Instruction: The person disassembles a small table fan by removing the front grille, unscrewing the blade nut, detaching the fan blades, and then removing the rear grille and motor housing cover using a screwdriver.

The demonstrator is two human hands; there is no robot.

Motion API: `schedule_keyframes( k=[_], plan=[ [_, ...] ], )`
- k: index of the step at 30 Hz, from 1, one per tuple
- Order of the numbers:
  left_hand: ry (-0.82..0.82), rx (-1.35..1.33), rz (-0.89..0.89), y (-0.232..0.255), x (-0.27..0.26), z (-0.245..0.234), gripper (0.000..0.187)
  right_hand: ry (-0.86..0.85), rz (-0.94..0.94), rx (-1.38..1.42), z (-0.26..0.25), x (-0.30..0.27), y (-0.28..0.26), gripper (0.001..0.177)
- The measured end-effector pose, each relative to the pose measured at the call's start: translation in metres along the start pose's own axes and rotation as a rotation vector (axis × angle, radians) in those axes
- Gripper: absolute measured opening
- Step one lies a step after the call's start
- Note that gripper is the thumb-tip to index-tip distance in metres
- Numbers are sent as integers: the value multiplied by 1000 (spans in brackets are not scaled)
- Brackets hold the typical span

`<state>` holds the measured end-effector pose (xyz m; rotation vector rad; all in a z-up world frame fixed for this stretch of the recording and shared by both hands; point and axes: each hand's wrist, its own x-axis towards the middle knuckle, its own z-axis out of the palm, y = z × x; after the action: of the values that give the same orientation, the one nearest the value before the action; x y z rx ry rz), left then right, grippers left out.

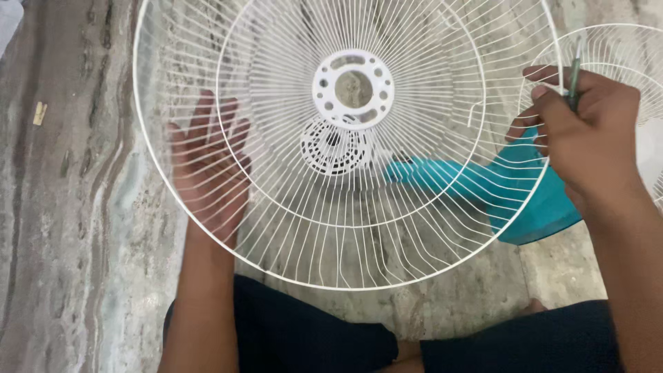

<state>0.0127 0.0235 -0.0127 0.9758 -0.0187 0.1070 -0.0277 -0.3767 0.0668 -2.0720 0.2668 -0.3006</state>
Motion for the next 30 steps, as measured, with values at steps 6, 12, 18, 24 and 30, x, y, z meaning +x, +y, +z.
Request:
schedule_keyframes(
  k=[6,12,18,24,30],
  plan=[
    [-341,764,317,-70,-7,28,50,138,-32,112,-50,28,48,24],
    [-264,1150,480,-92,-25,56,52,233,-147,63,-134,78,237,27],
    [-126,1150,420,-92,-28,62,19,394,240,353,-191,107,404,36],
    [-80,1168,495,-97,-30,57,14,602,485,340,-172,77,395,23],
    [89,1079,384,-86,-15,34,12,704,564,292,-134,71,312,39]
  ],
)
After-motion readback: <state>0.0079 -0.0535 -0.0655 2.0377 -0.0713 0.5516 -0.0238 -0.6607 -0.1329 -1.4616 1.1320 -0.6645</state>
